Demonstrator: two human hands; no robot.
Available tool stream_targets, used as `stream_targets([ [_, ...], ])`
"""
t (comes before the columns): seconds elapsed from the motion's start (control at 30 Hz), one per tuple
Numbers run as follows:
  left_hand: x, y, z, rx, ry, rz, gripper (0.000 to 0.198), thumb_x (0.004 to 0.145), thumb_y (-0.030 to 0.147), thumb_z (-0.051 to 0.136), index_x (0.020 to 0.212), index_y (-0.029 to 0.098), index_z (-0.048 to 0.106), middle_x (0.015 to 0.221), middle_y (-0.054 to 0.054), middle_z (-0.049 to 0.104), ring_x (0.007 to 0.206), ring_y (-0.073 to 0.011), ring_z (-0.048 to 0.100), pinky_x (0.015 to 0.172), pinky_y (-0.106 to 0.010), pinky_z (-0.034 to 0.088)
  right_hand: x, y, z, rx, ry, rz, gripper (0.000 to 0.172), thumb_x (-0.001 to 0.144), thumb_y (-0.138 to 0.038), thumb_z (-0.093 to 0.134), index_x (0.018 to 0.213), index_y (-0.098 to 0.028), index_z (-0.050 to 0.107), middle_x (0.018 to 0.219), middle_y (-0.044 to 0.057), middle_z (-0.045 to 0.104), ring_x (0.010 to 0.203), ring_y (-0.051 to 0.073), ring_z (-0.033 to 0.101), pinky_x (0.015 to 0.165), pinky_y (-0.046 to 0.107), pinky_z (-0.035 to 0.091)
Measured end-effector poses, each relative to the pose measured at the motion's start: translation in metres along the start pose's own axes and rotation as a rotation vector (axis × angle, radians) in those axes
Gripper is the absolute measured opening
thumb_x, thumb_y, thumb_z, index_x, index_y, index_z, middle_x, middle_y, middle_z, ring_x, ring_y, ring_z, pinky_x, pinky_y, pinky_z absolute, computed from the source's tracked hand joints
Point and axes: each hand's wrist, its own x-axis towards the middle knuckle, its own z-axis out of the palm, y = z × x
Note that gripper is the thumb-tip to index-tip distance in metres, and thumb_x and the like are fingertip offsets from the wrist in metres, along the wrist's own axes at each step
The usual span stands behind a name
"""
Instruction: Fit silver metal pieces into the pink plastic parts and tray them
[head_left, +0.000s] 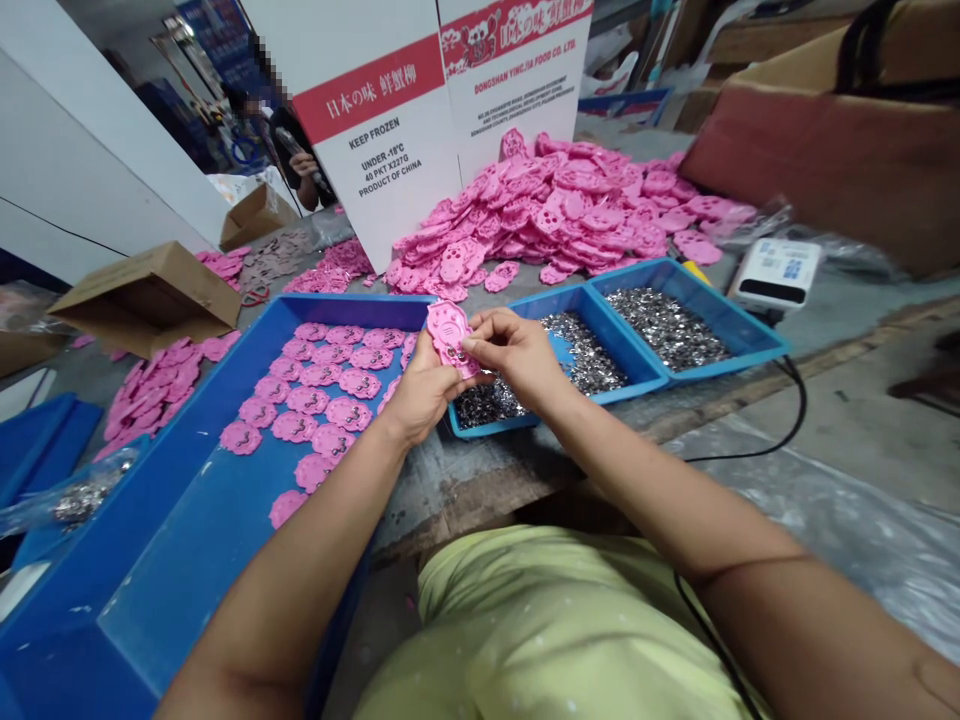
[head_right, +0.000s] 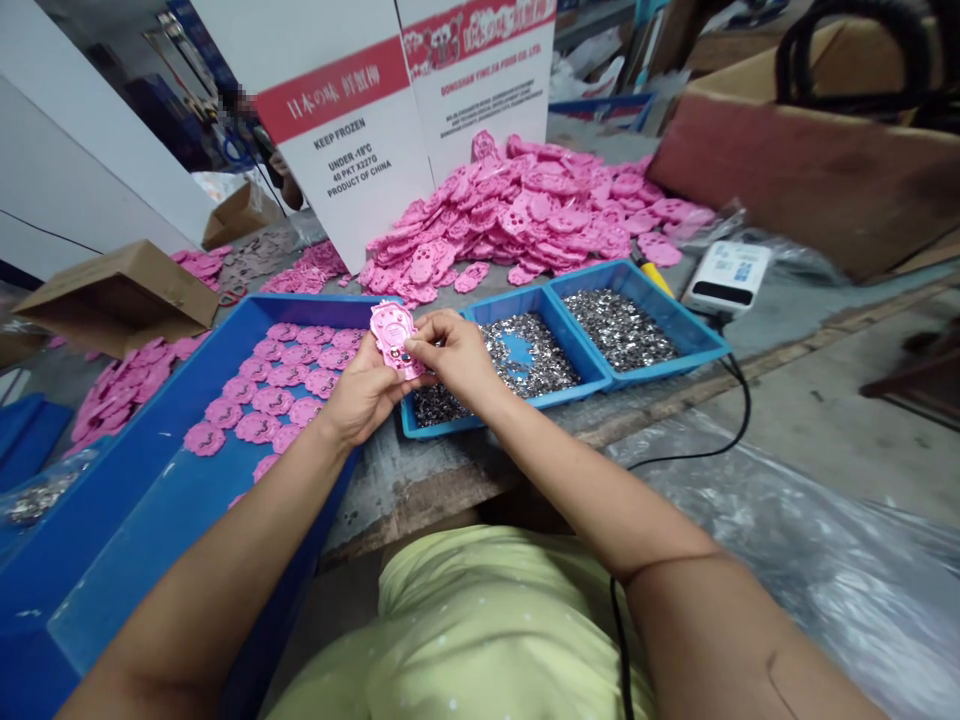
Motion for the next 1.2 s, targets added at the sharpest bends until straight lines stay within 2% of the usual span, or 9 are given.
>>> stream_targets([
  [0.37,0.001,-0.002,-0.003,0.03,0.005,-0.003,0.082,0.061,0.008,0.067,0.139,0.029,0.048,0.148,-0.005,0.062,0.124,-0.0229,0.067,0.105,-0.045,0.06,0.002,0.005,0.001,-0.037,0.004,-0.061,0.017,0.07,-0.031,0.08,0.068,-0.022,0.065,0.095,0.004,0.067,0.094,0.021,0.062,0.09,0.039,0.05],
  [0.53,0.002,-0.001,-0.005,0.048,0.013,-0.032,0.083,0.062,0.009,0.068,0.139,0.029,0.048,0.138,-0.004,0.068,0.126,-0.024,0.067,0.106,-0.046,0.06,0.0,0.011,0.006,0.014,0.011,-0.029,0.026,0.067,-0.034,0.083,0.079,-0.023,0.063,0.092,0.0,0.066,0.077,0.016,0.055,0.076,0.034,0.049],
  [0.63,0.002,0.0,-0.005,0.043,-0.009,-0.01,0.079,0.062,0.008,0.068,0.136,0.029,0.049,0.135,-0.004,0.069,0.125,-0.0257,0.069,0.105,-0.048,0.06,0.003,0.008,0.001,0.074,-0.039,-0.036,0.027,0.069,-0.039,0.083,0.077,-0.023,0.063,0.097,0.002,0.068,0.083,0.018,0.059,0.08,0.037,0.051],
  [0.7,0.001,0.001,-0.006,0.036,-0.03,-0.006,0.072,0.064,0.009,0.069,0.131,0.026,0.049,0.127,-0.005,0.071,0.119,-0.0261,0.072,0.103,-0.047,0.062,0.008,0.002,-0.013,0.082,-0.011,-0.064,0.023,0.073,-0.039,0.081,0.078,-0.024,0.063,0.102,0.003,0.069,0.091,0.02,0.063,0.084,0.039,0.053],
  [0.8,0.0,0.001,-0.007,0.038,-0.047,-0.004,0.062,0.067,0.009,0.069,0.124,0.022,0.048,0.114,-0.006,0.074,0.102,-0.024,0.078,0.092,-0.042,0.064,0.022,-0.01,-0.056,-0.075,0.207,-0.092,0.012,0.077,-0.027,0.075,0.081,-0.024,0.064,0.097,0.004,0.07,0.09,0.02,0.063,0.086,0.038,0.052],
  [0.93,0.002,0.001,-0.009,0.07,-0.041,0.028,0.052,0.074,0.017,0.076,0.119,0.02,0.049,0.107,-0.006,0.074,0.087,-0.0213,0.078,0.076,-0.034,0.064,0.035,-0.021,-0.135,-0.703,0.513,0.107,0.017,0.082,-0.016,0.067,0.098,-0.017,0.071,0.092,0.009,0.07,0.078,0.018,0.059,0.08,0.036,0.048],
  [1.07,0.006,0.0,-0.012,0.127,-0.007,0.044,0.052,0.073,0.031,0.084,0.112,0.019,0.052,0.097,-0.006,0.075,0.073,-0.0189,0.076,0.057,-0.027,0.06,0.034,-0.019,-0.182,-1.482,0.169,0.483,0.024,0.087,-0.016,0.065,0.107,-0.016,0.078,0.12,0.021,0.073,0.108,0.033,0.066,0.086,0.041,0.047],
  [1.13,0.006,0.0,-0.013,0.165,0.021,0.031,0.051,0.07,0.03,0.083,0.11,0.018,0.053,0.093,-0.005,0.076,0.067,-0.0181,0.075,0.05,-0.024,0.056,0.032,-0.016,-0.187,-1.585,-0.011,0.613,0.026,0.09,-0.02,0.064,0.109,-0.014,0.079,0.126,0.024,0.073,0.113,0.037,0.068,0.085,0.041,0.049],
  [1.2,0.006,0.001,-0.013,0.197,0.055,0.018,0.05,0.068,0.027,0.081,0.109,0.017,0.053,0.091,-0.006,0.077,0.063,-0.0177,0.074,0.045,-0.023,0.053,0.03,-0.014,-0.184,-1.586,-0.045,0.642,0.03,0.093,-0.023,0.061,0.114,-0.011,0.079,0.127,0.025,0.074,0.115,0.037,0.069,0.085,0.04,0.051],
])
